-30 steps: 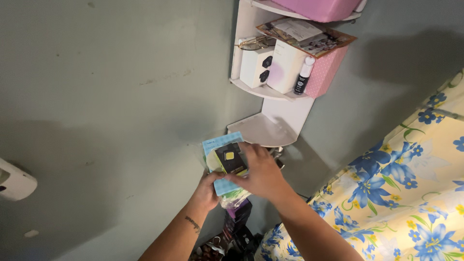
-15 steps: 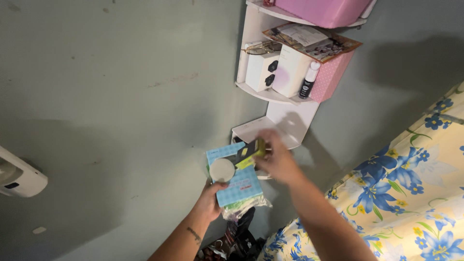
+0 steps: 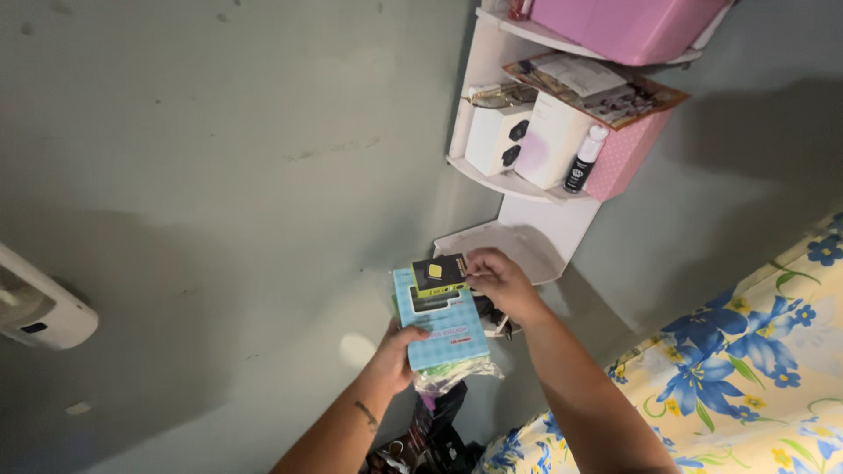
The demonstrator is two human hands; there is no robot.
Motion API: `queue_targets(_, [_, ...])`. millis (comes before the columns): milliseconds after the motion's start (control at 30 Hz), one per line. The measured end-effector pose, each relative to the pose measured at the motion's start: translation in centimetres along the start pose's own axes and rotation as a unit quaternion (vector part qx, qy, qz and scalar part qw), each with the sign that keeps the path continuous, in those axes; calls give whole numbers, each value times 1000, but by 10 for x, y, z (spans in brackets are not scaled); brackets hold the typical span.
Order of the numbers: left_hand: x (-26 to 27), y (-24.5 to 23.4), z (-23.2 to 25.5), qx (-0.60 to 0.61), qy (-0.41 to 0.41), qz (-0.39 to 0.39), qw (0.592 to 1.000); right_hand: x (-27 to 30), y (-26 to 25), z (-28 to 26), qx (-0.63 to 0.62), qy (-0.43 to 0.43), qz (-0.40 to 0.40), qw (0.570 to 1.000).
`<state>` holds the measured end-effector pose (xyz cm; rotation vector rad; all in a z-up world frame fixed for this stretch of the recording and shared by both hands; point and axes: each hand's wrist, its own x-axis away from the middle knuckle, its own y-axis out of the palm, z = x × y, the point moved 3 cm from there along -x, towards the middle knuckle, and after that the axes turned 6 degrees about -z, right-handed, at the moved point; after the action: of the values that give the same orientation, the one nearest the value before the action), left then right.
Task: The person restocks a white corner shelf in a bathroom. They place a pink box, a white box, a small bottle, and a flat package on the upper shelves, then wipe the lower shelf with a black cloth. Finally, they place a green-wrapped item, a blue box, and a small yellow box on the lower shelf.
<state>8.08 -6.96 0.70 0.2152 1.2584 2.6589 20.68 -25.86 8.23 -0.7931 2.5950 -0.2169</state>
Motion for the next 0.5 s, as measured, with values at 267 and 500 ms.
queue_targets(267, [5,3,7,17,-14,3,1000,-4,15,-37,262,55,-73,961])
queue_targets(500, [20,-16,4,23,-33,21,999,-36,-37,-24,92,-16,39,995])
